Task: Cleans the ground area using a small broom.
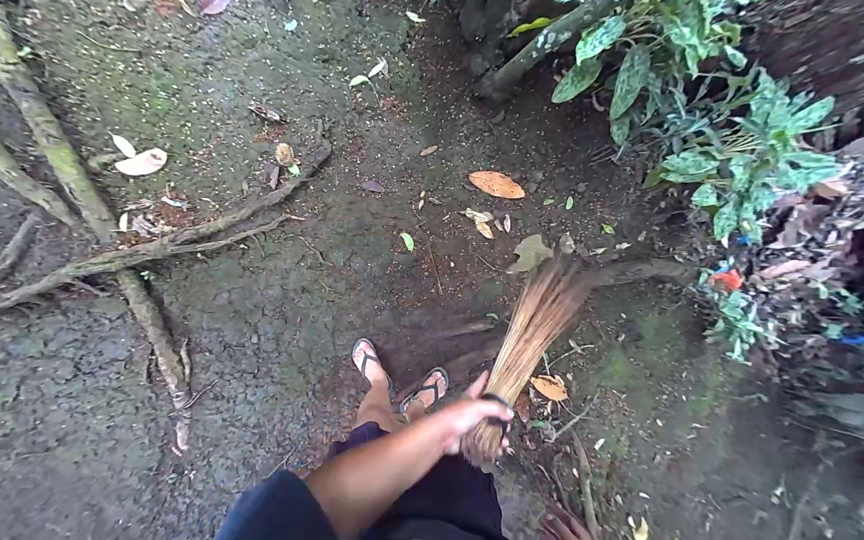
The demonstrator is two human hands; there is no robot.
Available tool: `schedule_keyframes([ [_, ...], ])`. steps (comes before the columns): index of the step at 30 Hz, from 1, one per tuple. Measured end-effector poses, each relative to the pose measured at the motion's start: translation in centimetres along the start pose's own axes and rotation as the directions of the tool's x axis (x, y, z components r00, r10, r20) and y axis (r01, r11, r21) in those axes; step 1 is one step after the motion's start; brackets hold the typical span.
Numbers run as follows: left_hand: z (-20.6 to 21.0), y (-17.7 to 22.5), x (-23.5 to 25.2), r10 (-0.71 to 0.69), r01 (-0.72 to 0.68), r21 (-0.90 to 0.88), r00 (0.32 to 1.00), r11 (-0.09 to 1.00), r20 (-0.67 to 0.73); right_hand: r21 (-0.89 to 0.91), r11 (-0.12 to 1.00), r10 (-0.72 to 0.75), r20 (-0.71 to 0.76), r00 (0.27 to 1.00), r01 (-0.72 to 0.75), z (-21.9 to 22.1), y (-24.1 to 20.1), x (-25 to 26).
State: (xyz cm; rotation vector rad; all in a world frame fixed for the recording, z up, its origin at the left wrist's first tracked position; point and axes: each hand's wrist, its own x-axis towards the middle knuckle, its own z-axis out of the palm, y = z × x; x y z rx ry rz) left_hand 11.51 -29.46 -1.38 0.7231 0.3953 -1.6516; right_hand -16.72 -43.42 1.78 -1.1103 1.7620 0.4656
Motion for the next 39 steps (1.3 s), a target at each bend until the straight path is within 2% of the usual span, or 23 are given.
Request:
schedule_keyframes([
  [3, 0.4, -3.7, -3.9, 0.079, -0.096, -0.12, 0.987, 0.988, -0.142, 0.001, 1.0, 0.021, 0.012, 1.0, -0.021, 0.2, 1.4, 0.3],
  [5, -0.4, -4.8, -4.4, 0.111, -0.183, -0.207, 0.942, 0.961, -0.318, -0.003, 0.999, 0.047, 0.021, 0.999, -0.047, 0.4, 1.9, 0.5],
  [7, -1.8, -4.9, -2.1, 0.087, -0.241, -0.275, 0.877, 0.931, -0.473, -0.008, 0.998, 0.067, 0.028, 0.997, -0.067, 0.5, 2.2, 0.6],
  [9, -2.9, -3.4, 2.1, -0.011, -0.196, -0.34, 0.854, 0.92, -0.52, 0.006, 0.997, 0.073, 0.019, 0.997, -0.073, 0.3, 2.5, 1.1],
  [11, -3.6, -1.4, 5.6, -0.089, -0.062, -0.326, 0.898, 0.943, -0.431, 0.02, 0.998, 0.059, -0.006, 0.998, -0.059, 0.0, 2.8, 1.4],
  [13, -3.4, -0.3, 7.2, -0.106, 0.012, -0.279, 0.94, 0.96, -0.324, 0.02, 0.999, 0.047, -0.027, 0.999, -0.047, -0.1, 2.3, 1.4],
  [17, -4.4, -0.5, 2.3, -0.118, 0.074, -0.31, 0.985, 0.948, -0.124, -0.026, 0.999, 0.047, -0.006, 0.999, -0.047, 0.6, 1.1, 1.1],
  [19, -4.7, -1.5, -0.8, -0.156, 0.136, -0.279, 0.986, 0.951, -0.051, -0.059, 0.998, 0.03, 0.031, 0.999, -0.028, 1.3, 0.5, 1.3],
  [21, -4.3, -1.7, -2.7, -0.202, 0.186, -0.278, 0.979, 0.942, -0.029, -0.066, 0.998, 0.005, 0.046, 0.999, -0.002, 2.4, -0.4, 1.5],
  [24, -5.4, 1.6, -4.1, -0.223, 0.179, -0.286, 0.966, 0.941, -0.131, -0.066, 0.997, -0.031, 0.053, 0.998, 0.034, 3.9, -2.2, 1.1],
  [26, -8.1, 6.2, -5.2, -0.169, 0.119, -0.177, 0.938, 0.977, -0.302, -0.066, 0.996, -0.052, 0.058, 0.997, 0.056, 4.1, -2.6, 1.3],
  [28, -11.4, 10.6, -6.9, -0.039, 0.039, -0.01, 0.875, 0.999, -0.482, -0.058, 0.996, -0.06, 0.057, 0.997, 0.064, 4.1, -2.8, 1.7],
  [31, -14.8, 13.7, -10.7, 0.144, -0.092, 0.122, 0.823, 0.988, -0.549, -0.047, 0.997, -0.062, 0.034, 0.998, 0.063, 4.4, -3.0, 1.9],
  [34, -15.9, 10.7, -13.6, 0.258, -0.19, 0.179, 0.799, 0.965, -0.544, -0.077, 0.996, -0.042, 0.035, 0.999, 0.044, 5.3, -3.5, 1.4],
  [39, -17.3, 7.2, -15.8, 0.361, -0.373, 0.128, 0.666, 0.919, -0.653, -0.129, 0.986, -0.099, 0.087, 0.991, 0.11, 7.4, -6.0, 1.1],
])
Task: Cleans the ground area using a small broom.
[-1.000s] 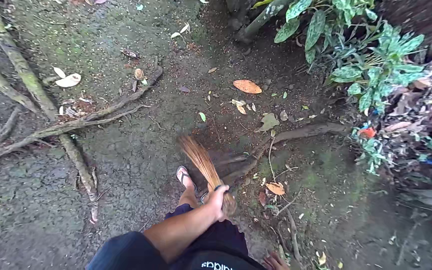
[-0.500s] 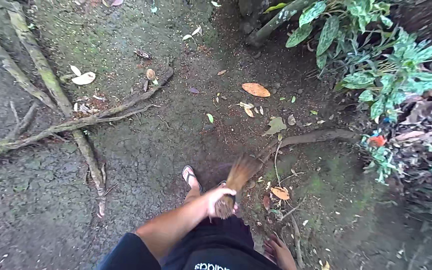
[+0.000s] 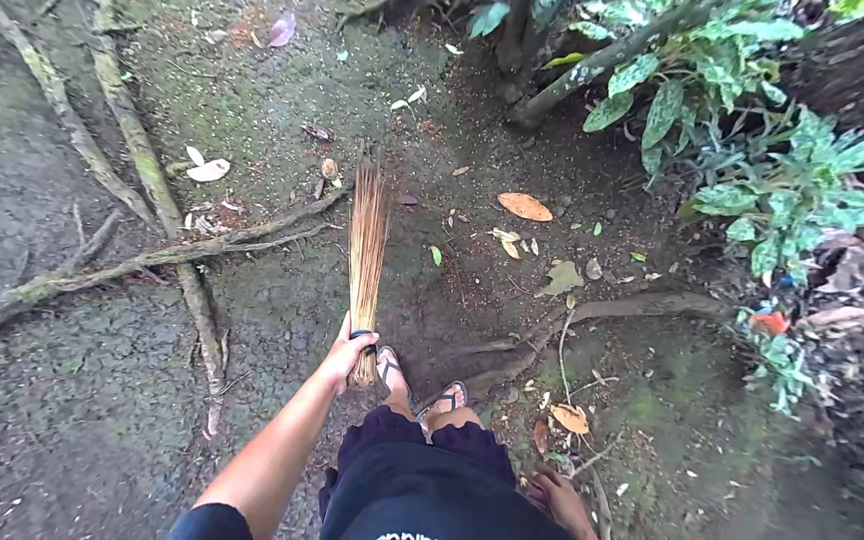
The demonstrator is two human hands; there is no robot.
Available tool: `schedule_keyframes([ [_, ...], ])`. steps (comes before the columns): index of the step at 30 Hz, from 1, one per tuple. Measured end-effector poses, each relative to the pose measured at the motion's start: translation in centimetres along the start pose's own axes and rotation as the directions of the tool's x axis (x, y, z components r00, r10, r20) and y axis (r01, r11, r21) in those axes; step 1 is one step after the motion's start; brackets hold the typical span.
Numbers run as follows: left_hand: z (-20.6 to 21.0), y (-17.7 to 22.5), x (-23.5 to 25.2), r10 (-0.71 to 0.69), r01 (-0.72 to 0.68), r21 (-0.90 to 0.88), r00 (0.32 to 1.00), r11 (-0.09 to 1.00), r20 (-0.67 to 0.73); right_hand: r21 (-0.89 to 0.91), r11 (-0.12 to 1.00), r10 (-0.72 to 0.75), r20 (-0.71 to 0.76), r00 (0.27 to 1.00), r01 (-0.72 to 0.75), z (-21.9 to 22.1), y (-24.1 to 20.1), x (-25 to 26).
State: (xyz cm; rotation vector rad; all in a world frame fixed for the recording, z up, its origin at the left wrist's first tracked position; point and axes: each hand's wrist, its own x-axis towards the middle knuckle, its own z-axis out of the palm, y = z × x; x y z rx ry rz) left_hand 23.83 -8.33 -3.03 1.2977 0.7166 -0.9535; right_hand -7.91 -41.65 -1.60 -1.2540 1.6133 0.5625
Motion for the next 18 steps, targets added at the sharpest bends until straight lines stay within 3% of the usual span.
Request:
schedule_keyframes([
  [4, 3.0, -2.9, 2.9, -0.098, 0.09, -0.121, 0.993, 0.989, -0.059, -0.049, 0.997, -0.059, 0.01, 0.998, 0.059, 0.7, -3.7, 0.2],
  [7, 4.4, -4.4, 3.8, -0.218, 0.228, -0.088, 0.969, 0.97, 0.116, -0.104, 0.989, -0.095, 0.056, 0.994, 0.1, 1.6, -6.1, 0.8],
  [13, -1.0, -0.4, -2.6, -0.05, 0.167, -0.29, 0.928, 0.942, 0.37, -0.231, 0.961, -0.132, 0.108, 0.985, 0.154, 4.8, -13.5, 1.8],
  [15, -2.6, 0.9, -4.4, 0.003, 0.093, -0.307, 0.954, 0.947, 0.299, -0.243, 0.952, -0.159, 0.123, 0.98, 0.185, 5.9, -16.1, 3.0],
  [18, -4.7, 4.2, -4.9, 0.094, -0.072, -0.354, 0.995, 0.933, 0.045, -0.262, 0.942, -0.175, 0.157, 0.972, 0.212, 7.8, -20.7, 3.5],
])
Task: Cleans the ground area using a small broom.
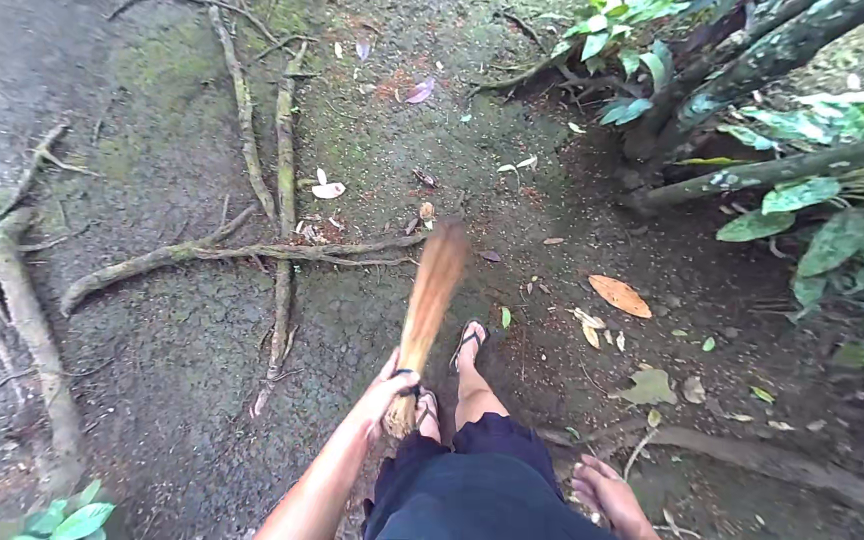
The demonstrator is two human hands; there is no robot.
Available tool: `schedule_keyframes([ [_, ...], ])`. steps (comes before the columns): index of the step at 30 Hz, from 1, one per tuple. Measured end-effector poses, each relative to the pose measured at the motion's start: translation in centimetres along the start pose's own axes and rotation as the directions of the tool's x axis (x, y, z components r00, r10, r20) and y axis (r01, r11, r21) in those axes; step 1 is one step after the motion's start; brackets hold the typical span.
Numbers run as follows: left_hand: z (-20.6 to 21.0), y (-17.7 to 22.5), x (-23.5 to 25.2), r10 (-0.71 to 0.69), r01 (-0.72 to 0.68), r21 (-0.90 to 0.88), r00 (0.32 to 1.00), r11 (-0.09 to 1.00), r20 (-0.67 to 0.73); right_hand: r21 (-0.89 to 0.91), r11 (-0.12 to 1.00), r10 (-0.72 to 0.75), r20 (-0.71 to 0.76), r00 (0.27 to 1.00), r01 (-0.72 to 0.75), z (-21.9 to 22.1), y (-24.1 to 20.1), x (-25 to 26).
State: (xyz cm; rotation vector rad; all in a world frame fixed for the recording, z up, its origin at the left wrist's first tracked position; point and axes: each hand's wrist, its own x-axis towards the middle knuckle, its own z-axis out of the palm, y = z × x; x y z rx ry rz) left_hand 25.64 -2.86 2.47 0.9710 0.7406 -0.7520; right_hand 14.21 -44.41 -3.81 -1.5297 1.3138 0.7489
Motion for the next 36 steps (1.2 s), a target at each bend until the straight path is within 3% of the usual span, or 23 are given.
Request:
schedule_keyframes([
  [2, -0.6, 3.3, 2.0, 0.104, -0.112, -0.043, 0.982, 0.993, -0.155, -0.024, 1.0, 0.002, 0.013, 1.0, -0.002, 0.1, -3.1, 1.0],
  [5, -2.2, 8.9, 8.1, 0.189, -0.249, -0.111, 0.903, 0.962, -0.385, -0.063, 0.998, 0.018, 0.039, 0.999, -0.016, -0.6, -7.4, 3.1],
  [7, -3.7, 12.9, 13.2, 0.147, -0.252, -0.143, 0.849, 0.957, -0.508, -0.082, 0.996, 0.043, 0.051, 0.998, -0.038, -1.5, -9.8, 4.1],
  [9, -4.6, 16.4, 17.4, 0.034, -0.155, -0.166, 0.821, 0.974, -0.57, -0.122, 0.992, 0.05, 0.064, 0.997, -0.042, -2.6, -12.7, 5.2],
  [11, -3.8, 18.4, 19.8, -0.058, -0.023, -0.148, 0.852, 0.989, -0.521, -0.172, 0.984, 0.053, 0.068, 0.996, -0.041, -3.8, -15.7, 6.7],
  [13, -2.2, 19.1, 19.0, -0.074, 0.016, -0.144, 0.913, 0.989, -0.401, -0.187, 0.982, 0.039, 0.067, 0.997, -0.026, -4.6, -18.8, 8.0],
  [18, 0.6, 19.2, 7.9, -0.081, 0.038, -0.211, 0.977, 0.977, -0.198, -0.229, 0.974, 0.021, 0.074, 0.997, -0.004, -2.5, -26.1, 9.8],
  [21, 2.1, 18.7, 2.8, -0.084, 0.03, -0.279, 0.98, 0.96, -0.183, -0.24, 0.971, 0.011, 0.109, 0.994, 0.016, 1.0, -30.1, 8.7],
  [23, 1.6, 19.1, 1.7, -0.063, -0.033, -0.361, 0.966, 0.932, -0.249, -0.242, 0.97, -0.006, 0.13, 0.991, 0.038, 3.7, -31.9, 7.6],
  [26, -1.8, 21.6, 4.3, -0.022, -0.152, -0.394, 0.915, 0.906, -0.404, -0.197, 0.979, -0.028, 0.149, 0.988, 0.058, 6.8, -33.0, 6.2],
  [29, -6.3, 25.8, 10.5, -0.041, -0.186, -0.442, 0.89, 0.877, -0.455, -0.137, 0.988, -0.051, 0.106, 0.993, 0.065, 8.9, -33.0, 4.8],
  [32, -7.5, 29.1, 14.2, -0.152, -0.021, -0.481, 0.936, 0.876, -0.317, -0.131, 0.991, -0.031, 0.046, 0.998, 0.037, 10.9, -32.0, 2.7],
  [36, -9.3, 30.8, 9.4, -0.15, 0.08, -0.423, 0.98, 0.903, -0.134, -0.183, 0.983, 0.03, 0.029, 0.999, -0.024, 14.6, -31.1, 0.3],
])
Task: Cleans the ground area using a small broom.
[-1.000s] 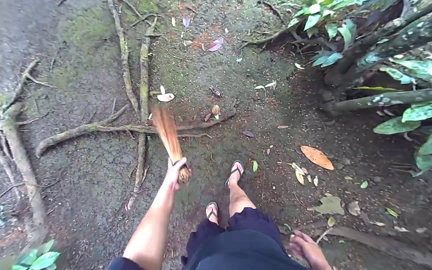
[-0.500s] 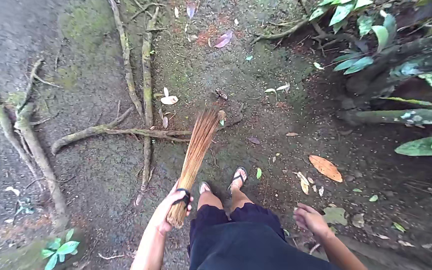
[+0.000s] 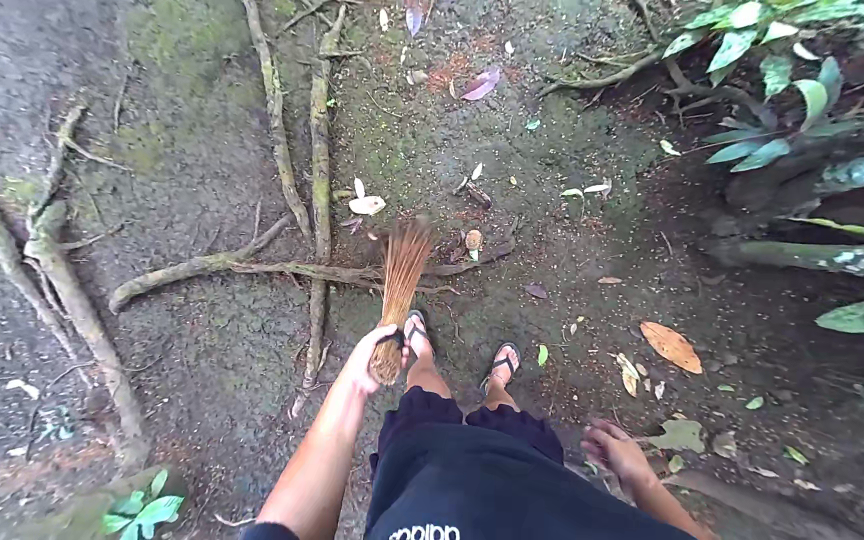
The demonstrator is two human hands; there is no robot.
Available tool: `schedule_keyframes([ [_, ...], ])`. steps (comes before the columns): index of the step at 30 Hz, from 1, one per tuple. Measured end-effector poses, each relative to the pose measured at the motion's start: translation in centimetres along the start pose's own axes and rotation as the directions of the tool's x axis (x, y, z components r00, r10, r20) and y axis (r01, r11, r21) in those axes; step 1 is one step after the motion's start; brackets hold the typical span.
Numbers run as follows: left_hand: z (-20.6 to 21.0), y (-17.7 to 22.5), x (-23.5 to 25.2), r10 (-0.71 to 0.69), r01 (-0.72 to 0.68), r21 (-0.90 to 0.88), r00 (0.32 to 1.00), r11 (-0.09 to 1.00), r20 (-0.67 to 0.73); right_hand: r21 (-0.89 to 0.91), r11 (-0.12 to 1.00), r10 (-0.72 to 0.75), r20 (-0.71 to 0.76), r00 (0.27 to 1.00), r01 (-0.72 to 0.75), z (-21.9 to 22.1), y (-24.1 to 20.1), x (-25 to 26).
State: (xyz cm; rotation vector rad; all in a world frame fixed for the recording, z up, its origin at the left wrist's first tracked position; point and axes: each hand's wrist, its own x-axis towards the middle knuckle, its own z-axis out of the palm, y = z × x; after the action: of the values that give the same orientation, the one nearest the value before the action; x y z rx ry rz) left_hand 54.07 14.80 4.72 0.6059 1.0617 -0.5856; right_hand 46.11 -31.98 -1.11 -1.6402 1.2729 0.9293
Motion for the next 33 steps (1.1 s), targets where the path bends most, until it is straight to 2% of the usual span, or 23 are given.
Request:
schedule_keyframes([
  [4, -3.9, 0.8, -7.5, 0.01, -0.012, 0.059, 0.999, 0.998, 0.038, 0.017, 1.0, -0.001, 0.0, 1.0, 0.001, 3.5, -1.4, -2.3],
  [6, -5.1, 1.8, -7.7, 0.062, -0.061, 0.072, 0.998, 0.996, -0.005, 0.059, 0.998, -0.023, -0.001, 1.0, 0.023, 4.8, -2.6, -3.3],
  [8, -5.8, 3.7, -4.8, 0.127, -0.119, 0.1, 0.989, 0.988, -0.073, 0.09, 0.995, -0.047, -0.011, 0.999, 0.048, 5.7, -3.4, -4.2],
  [10, -6.0, 6.0, 0.4, 0.134, -0.121, 0.111, 0.984, 0.986, -0.121, 0.11, 0.992, -0.063, -0.015, 0.998, 0.064, 6.2, -4.0, -4.9],
  [12, -5.3, 7.3, 4.8, 0.055, -0.038, 0.126, 0.989, 0.991, -0.135, 0.123, 0.99, -0.066, -0.03, 0.997, 0.07, 6.7, -3.8, -5.5],
  [14, -4.0, 7.4, 6.1, -0.027, 0.038, 0.218, 0.998, 0.975, -0.056, 0.135, 0.988, -0.062, -0.049, 0.997, 0.068, 6.9, -3.4, -5.8],
  [16, -4.1, 7.2, 3.9, -0.049, 0.04, 0.263, 0.998, 0.964, 0.028, 0.137, 0.99, -0.033, -0.073, 0.997, 0.043, 6.8, -2.6, -6.2],
  [19, -6.5, 7.6, -2.6, -0.059, 0.019, 0.318, 0.991, 0.948, 0.119, 0.088, 0.996, 0.023, -0.085, 0.996, -0.016, 7.2, -1.8, -6.7],
  [21, -7.3, 8.1, -5.9, -0.051, 0.002, 0.337, 0.989, 0.942, 0.136, 0.087, 0.995, 0.047, -0.086, 0.995, -0.04, 7.6, -1.6, -6.8],
  [23, -7.3, 9.1, -6.5, 0.007, -0.042, 0.351, 0.995, 0.935, 0.102, 0.099, 0.994, 0.056, -0.092, 0.994, -0.047, 8.0, -1.8, -6.9],
  [25, -7.2, 11.1, -3.8, 0.101, -0.103, 0.385, 0.995, 0.917, 0.027, 0.117, 0.993, 0.03, -0.09, 0.995, -0.019, 8.5, -2.4, -7.1],
  [28, -6.3, 14.5, 3.8, 0.196, -0.147, 0.392, 0.977, 0.908, -0.087, 0.178, 0.983, -0.036, -0.097, 0.995, 0.053, 9.1, -3.0, -8.4],
  [30, -4.6, 14.7, 8.3, 0.157, -0.096, 0.406, 0.981, 0.909, -0.118, 0.206, 0.976, -0.045, -0.107, 0.993, 0.067, 9.2, -2.8, -9.7],
  [33, -1.1, 9.7, 11.6, -0.018, 0.044, 0.552, 0.998, 0.833, -0.052, 0.222, 0.973, -0.027, -0.145, 0.989, 0.059, 8.9, -1.6, -11.0],
])
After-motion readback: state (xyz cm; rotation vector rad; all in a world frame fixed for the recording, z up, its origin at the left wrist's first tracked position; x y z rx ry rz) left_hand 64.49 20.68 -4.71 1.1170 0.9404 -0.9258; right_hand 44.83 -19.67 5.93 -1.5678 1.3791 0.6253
